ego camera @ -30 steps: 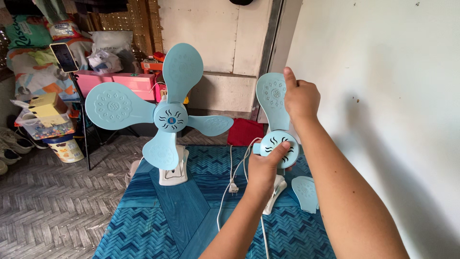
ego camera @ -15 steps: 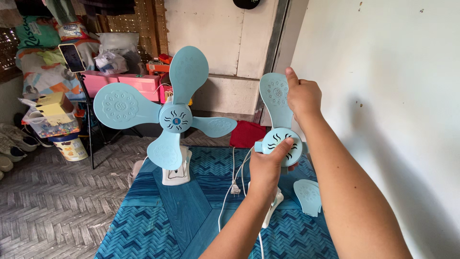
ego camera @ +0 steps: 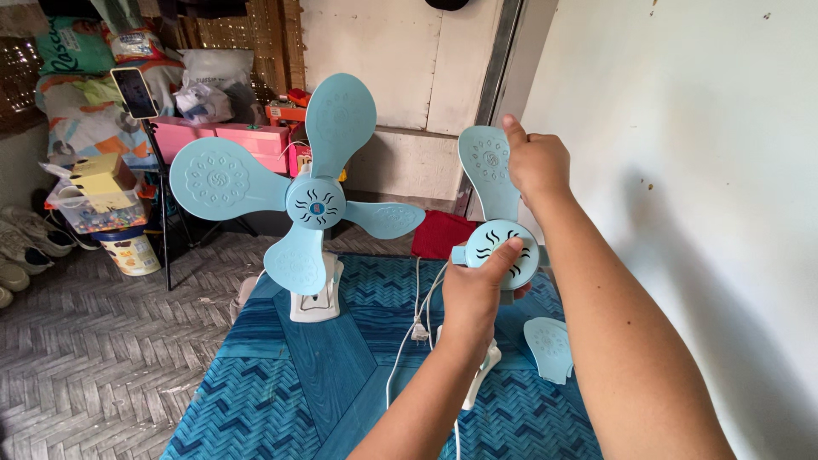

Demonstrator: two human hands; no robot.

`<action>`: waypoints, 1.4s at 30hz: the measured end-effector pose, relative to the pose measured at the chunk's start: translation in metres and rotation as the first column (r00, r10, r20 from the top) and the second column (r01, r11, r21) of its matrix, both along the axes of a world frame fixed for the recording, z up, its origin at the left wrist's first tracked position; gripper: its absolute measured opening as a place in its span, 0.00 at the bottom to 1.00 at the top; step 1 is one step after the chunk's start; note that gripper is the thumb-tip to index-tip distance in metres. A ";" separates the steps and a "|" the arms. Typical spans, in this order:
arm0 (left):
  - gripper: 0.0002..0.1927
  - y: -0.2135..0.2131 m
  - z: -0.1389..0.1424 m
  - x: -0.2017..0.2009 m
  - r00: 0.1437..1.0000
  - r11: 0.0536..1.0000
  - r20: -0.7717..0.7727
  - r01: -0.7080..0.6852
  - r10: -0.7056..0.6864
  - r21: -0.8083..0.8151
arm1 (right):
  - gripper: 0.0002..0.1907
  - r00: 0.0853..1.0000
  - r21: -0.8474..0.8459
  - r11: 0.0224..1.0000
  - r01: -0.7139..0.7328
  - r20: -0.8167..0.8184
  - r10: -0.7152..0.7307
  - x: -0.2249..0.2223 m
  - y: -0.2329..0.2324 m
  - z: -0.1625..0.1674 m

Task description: The person disassembles a small clip-on electric fan on a bed, detaching the front grille and blades by hand and setting the parts on the bed, then handles the power cord and reattaches the blades to the fan hub, working between two fan units.

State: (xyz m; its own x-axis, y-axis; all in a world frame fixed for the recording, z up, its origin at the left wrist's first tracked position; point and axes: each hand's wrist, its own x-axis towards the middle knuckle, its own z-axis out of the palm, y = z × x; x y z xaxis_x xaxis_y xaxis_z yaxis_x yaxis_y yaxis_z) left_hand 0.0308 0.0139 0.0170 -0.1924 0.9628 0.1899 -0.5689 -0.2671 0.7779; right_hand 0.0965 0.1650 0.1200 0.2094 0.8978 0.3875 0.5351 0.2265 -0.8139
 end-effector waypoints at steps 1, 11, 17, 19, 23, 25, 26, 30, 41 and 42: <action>0.16 0.000 0.001 0.000 1.000 1.000 0.006 0.000 0.000 0.005 | 0.37 1.000 -0.007 1.000 0.001 0.005 -0.001 -0.003 -0.002 0.002; 0.21 0.006 0.001 -0.004 1.000 1.000 0.006 -0.023 0.023 -0.008 | 0.39 0.998 0.065 0.998 0.026 0.055 -0.030 -0.002 0.030 -0.012; 0.25 -0.036 -0.004 -0.001 0.990 0.992 -0.104 -0.085 0.094 0.094 | 0.38 0.934 0.295 0.914 0.278 0.139 -0.329 0.059 0.017 0.041; 0.25 -0.035 -0.016 -0.011 0.986 0.979 -0.117 -0.095 0.117 0.180 | 0.39 0.878 0.323 0.838 0.439 0.041 -0.476 0.127 0.021 0.067; 0.23 -0.013 -0.032 -0.018 0.998 0.996 0.033 -0.048 0.045 0.081 | 0.41 0.862 0.232 0.876 0.423 0.195 -0.468 0.209 0.060 0.034; 0.23 -0.002 -0.029 -0.015 0.996 0.993 0.074 -0.048 0.040 0.108 | 0.41 0.856 0.205 0.886 0.415 0.242 -0.457 0.227 0.075 0.022; 0.23 -0.004 -0.029 -0.014 0.996 0.995 0.082 -0.034 0.026 0.096 | 0.41 0.862 0.147 0.902 0.406 0.267 -0.432 0.232 0.074 0.009; 0.22 -0.019 -0.027 -0.017 0.997 0.986 -0.012 0.083 -0.082 0.145 | 0.38 0.614 0.147 0.935 0.323 0.720 -0.324 0.239 0.059 -0.033; 0.34 -0.034 -0.034 -0.026 0.965 1.000 -0.263 0.012 -0.006 0.024 | 0.29 0.861 -0.285 0.919 0.271 0.500 -0.099 0.222 0.029 -0.208; 0.36 -0.036 -0.034 -0.027 0.957 1.000 -0.290 -0.013 0.012 -0.001 | 0.29 0.837 -0.214 0.942 0.257 0.537 -0.106 0.218 0.022 -0.218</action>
State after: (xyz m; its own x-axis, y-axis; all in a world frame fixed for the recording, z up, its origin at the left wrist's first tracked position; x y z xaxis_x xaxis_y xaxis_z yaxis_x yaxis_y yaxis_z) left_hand 0.0038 -0.0223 -0.0169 -0.1419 0.9613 0.2363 -0.3156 -0.2702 0.9096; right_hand 0.3141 0.1869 -0.0984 0.2189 0.9468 0.2361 0.8995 -0.1021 -0.4247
